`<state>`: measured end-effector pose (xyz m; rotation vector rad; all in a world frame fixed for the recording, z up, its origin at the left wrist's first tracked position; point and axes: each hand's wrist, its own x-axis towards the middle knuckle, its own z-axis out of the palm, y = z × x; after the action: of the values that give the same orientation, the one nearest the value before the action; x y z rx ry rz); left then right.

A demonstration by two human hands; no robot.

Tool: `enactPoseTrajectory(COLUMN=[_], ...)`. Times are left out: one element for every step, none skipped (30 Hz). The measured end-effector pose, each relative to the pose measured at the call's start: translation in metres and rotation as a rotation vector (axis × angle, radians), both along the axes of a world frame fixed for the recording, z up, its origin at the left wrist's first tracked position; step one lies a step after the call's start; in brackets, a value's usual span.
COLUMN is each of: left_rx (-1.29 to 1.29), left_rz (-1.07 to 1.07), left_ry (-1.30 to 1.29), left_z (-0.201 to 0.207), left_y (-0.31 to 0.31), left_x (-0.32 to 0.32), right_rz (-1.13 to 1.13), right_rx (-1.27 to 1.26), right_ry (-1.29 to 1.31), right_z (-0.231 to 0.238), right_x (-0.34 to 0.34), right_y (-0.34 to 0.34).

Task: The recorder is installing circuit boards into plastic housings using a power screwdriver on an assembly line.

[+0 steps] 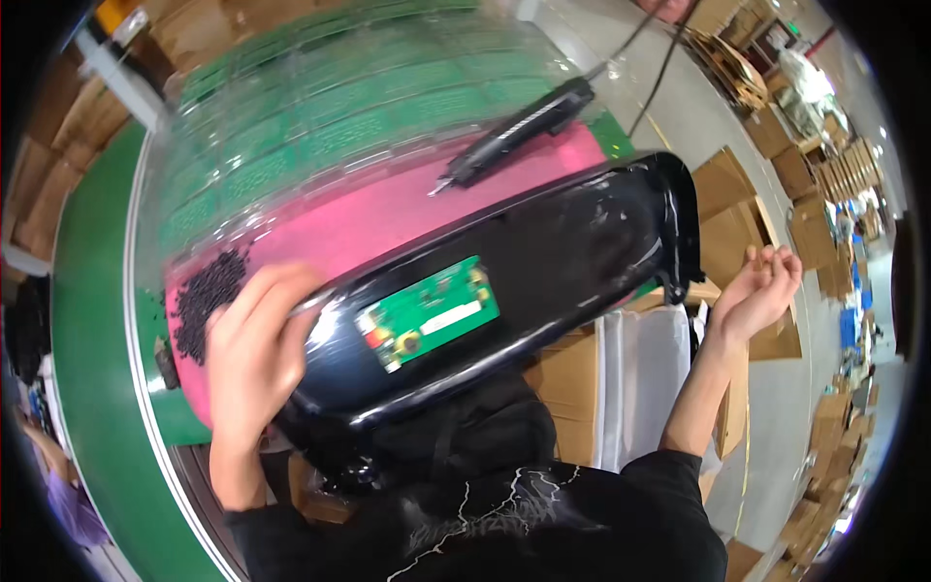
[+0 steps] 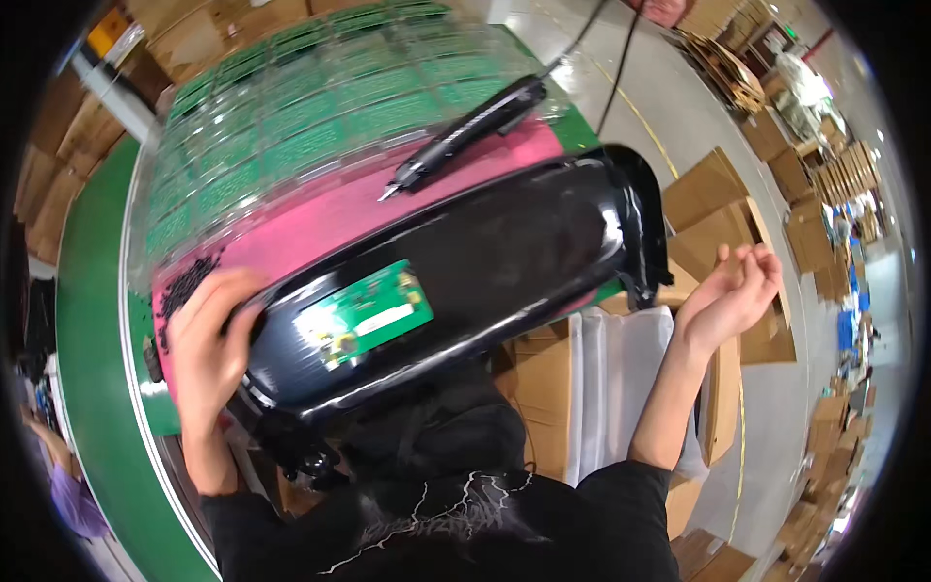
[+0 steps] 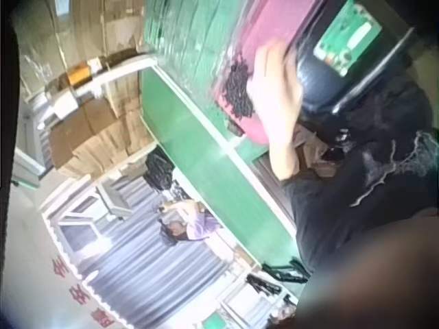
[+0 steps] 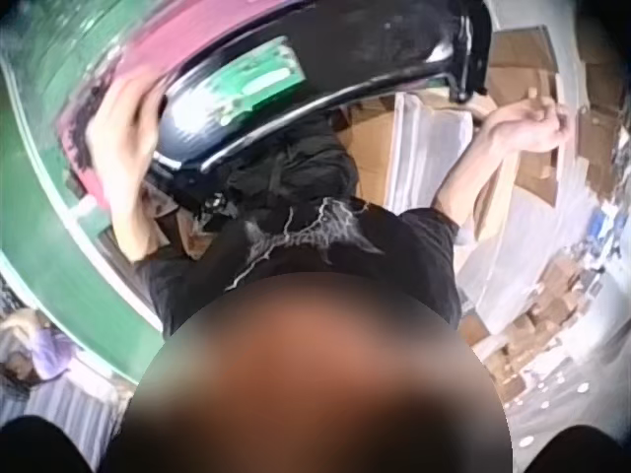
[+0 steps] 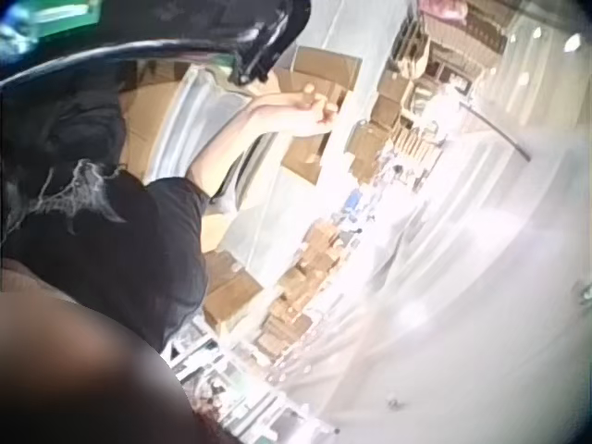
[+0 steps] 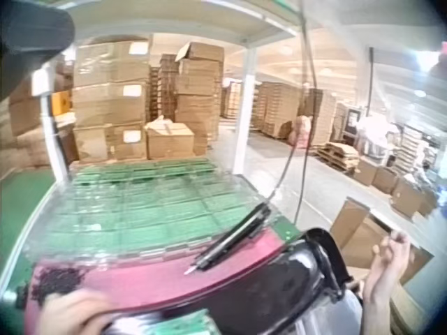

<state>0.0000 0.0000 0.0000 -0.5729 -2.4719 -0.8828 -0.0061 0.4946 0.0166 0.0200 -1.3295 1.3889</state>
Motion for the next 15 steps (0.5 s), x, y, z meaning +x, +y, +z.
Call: enactPoseTrajectory(left_rx=[-0.008,-0.066,-0.156,-0.141,-0.105,-0.027,-0.288,-0.084,0.206,0.358,0.788,0.791,0.951,1.096,1.216], left_rz=[-0.038,0.037,0.105,0.162,0.323,0.588,0.72,0.758,0.805,0.903,0.8,0.781,0.506,0.225,-0.06], left_ry=[0.004,0.072,0.146,0.219,0.29,0.291,0.479,0.618,0.536,0.512,0.523,0.478,0.449,0.41,0.365], left_z=[0.002,0.013,0.029,0.031,0.029,0.036,0.025,0.047,0.029,0.029,0.038,0.017,0.01,0.004,0.002], left_y=[0.007,0.006,-0.023,-0.048,-0.066,-0.087,-0.144,-0.099,-0.149,-0.152,-0.121,-0.136,-0.159,-0.184,-0.207], left_x=[-0.007,0.005,0.018,0.042,0.06,0.086,0.101,0.095,0.102,0.108,0.109,0.094,0.103,0.116,0.129], right_rz=[-0.086,-0.269,-0.428,-0.478,-0.492,-0.488,-0.47,-0.396,-0.478,-0.487,-0.38,-0.292,-0.299,-0.325,-0.336], right_rx=[0.065,0.08,0.129,0.235,0.253,0.303,0.201,0.249,0.326,0.464,0.37,0.267,0.247,0.188,0.127], right_ry=[-0.034,-0.175,-0.344,-0.472,-0.697,-0.866,-1.002,-1.139,-1.295,-1.454,-1.688,-1.947,-1.946,-1.9,-1.852], right_z=[-0.021,-0.052,-0.087,-0.112,-0.165,-0.186,-0.225,-0.261,-0.311,-0.351,-0.368,-0.379,-0.384,-0.389,-0.391], right_x=[0.01,0.021,0.03,0.037,0.061,0.079,0.092,0.103,0.138,0.159,0.161,0.175,0.176,0.176,0.177], right_y=[0.019,0.032,0.015,0.025,0.073,0.073,0.073,0.075,0.09,0.082,0.051,0.033,0.024,0.019,0.013])
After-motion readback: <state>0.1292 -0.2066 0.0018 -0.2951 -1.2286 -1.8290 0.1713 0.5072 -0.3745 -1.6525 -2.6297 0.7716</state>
